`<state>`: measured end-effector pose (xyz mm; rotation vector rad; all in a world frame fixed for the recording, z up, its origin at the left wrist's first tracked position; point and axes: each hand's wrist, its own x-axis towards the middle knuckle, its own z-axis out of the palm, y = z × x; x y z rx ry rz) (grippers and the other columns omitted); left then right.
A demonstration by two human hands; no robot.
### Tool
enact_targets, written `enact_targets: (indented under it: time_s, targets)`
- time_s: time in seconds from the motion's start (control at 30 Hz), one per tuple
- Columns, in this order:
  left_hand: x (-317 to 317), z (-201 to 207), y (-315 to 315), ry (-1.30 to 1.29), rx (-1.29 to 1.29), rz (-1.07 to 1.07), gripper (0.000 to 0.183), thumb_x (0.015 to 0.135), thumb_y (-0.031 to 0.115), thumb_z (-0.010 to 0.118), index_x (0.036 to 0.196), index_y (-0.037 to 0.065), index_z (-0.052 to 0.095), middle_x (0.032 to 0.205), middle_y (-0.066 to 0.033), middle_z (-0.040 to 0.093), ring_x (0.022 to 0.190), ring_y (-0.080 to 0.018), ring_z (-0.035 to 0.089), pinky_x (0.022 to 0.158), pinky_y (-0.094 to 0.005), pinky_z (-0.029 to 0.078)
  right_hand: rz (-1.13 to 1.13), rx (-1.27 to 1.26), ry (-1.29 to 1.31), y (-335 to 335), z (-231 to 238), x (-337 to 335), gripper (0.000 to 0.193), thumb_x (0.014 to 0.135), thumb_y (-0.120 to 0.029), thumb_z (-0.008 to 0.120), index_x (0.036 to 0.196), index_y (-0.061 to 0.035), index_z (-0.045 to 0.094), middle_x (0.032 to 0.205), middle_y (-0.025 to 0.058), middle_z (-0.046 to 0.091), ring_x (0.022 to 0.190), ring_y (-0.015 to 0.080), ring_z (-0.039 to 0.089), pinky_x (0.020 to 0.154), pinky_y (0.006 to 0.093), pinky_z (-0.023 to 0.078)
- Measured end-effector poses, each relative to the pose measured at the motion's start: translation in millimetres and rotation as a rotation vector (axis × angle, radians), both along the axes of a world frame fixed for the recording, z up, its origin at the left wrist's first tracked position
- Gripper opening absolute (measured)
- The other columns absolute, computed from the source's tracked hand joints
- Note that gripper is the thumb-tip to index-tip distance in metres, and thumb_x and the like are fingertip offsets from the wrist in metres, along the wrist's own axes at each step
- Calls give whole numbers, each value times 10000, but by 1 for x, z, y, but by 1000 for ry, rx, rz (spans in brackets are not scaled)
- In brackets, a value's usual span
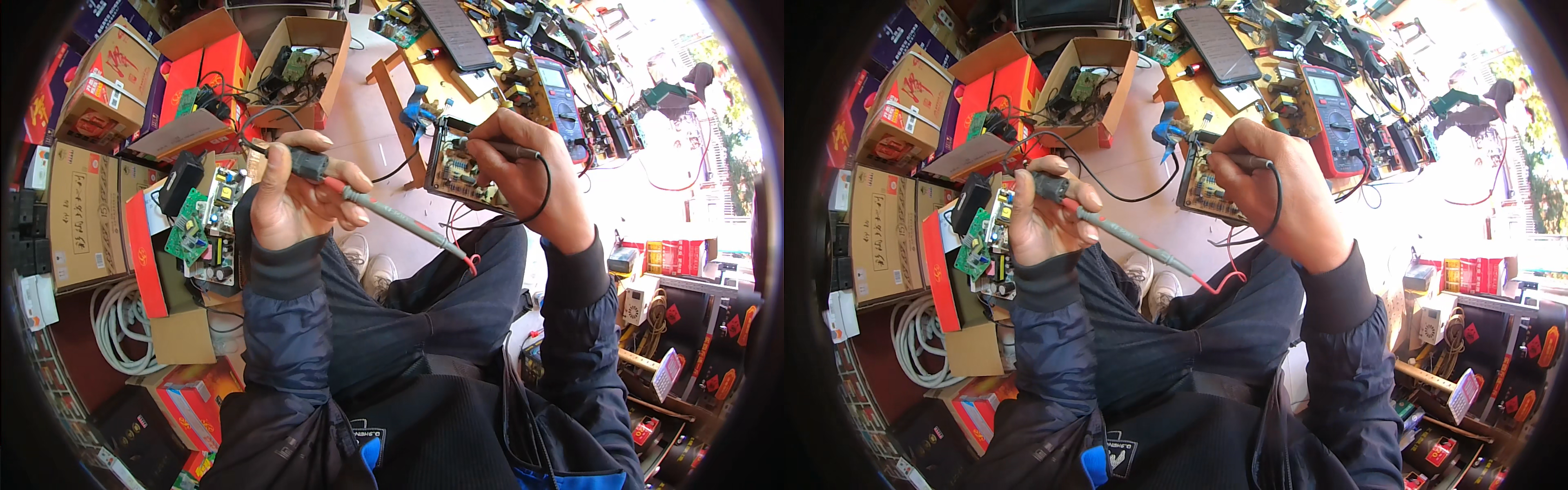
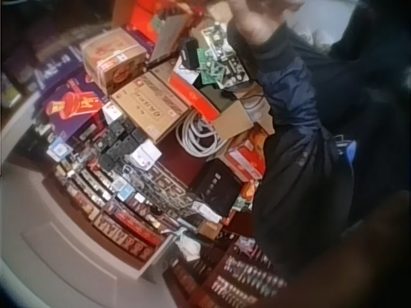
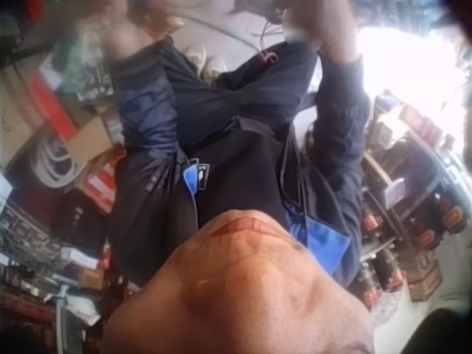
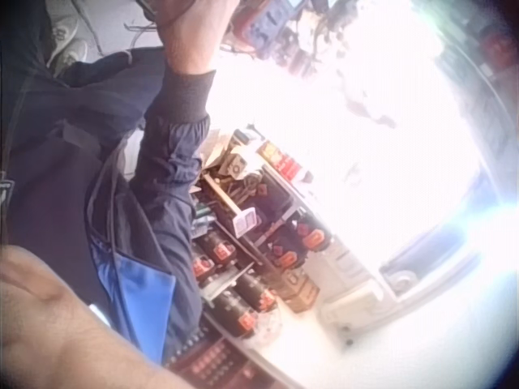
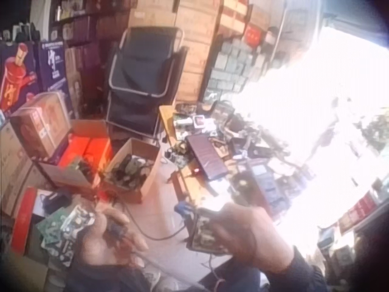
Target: The person uses a screwdriver to remove screws from a black power adapter, opens the casing, and inspects the internal circuit board. They then use a multimeter to test the adapter's plug and internal components.
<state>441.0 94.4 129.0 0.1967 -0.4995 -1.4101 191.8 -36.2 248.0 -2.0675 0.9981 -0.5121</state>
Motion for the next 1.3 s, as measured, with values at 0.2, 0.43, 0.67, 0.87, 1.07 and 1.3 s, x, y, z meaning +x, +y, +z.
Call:
enact_targets:
  time_s: [0.2,0.43,0.67,0.87,1.07,1.3]
  targets:
    - [-12,2,-2,-50,166,-5,534,1125,527,362,1367,74,506,1114,-336,702,795,-367,779,628,-418,627,-145,143,-129,16,8,-2,197,1011,-151,671,1094,24,709,848,72,706,717,107,646,661,264,524]
    - [-19,-12,-13,108,22,-200,621,1099,603,347,1422,93,492,1268,-370,643,1008,-455,751,834,-482,655,127,20,-135,69,15,0,252,902,-75,800,1112,-8,678,872,101,694,733,169,674,700,309,540]
    - [-17,-19,-15,225,7,-146,635,1101,608,323,1359,85,574,1339,-311,649,1001,-384,768,793,-417,670,32,15,-86,77,29,-8,153,868,41,748,998,-14,692,814,79,677,694,149,660,645,283,499]
    - [-20,-19,-16,201,-3,-168,678,1102,611,306,1378,51,570,1419,-305,597,996,-373,770,804,-405,671,53,12,-148,75,22,-6,138,872,57,734,987,-4,689,820,85,677,692,147,657,645,288,504]
    - [-22,-15,-14,173,-40,-231,667,1108,599,287,1412,60,535,1418,-324,586,1029,-389,761,854,-432,665,71,-24,-118,72,17,-3,137,872,58,730,991,6,685,819,96,674,702,163,662,657,298,508]
    - [-23,-8,-11,124,18,-258,634,1110,596,268,1398,91,520,1369,-373,589,1097,-459,725,883,-474,656,-15,291,-112,71,19,-4,68,923,8,710,988,3,690,729,33,627,634,65,586,578,250,443]
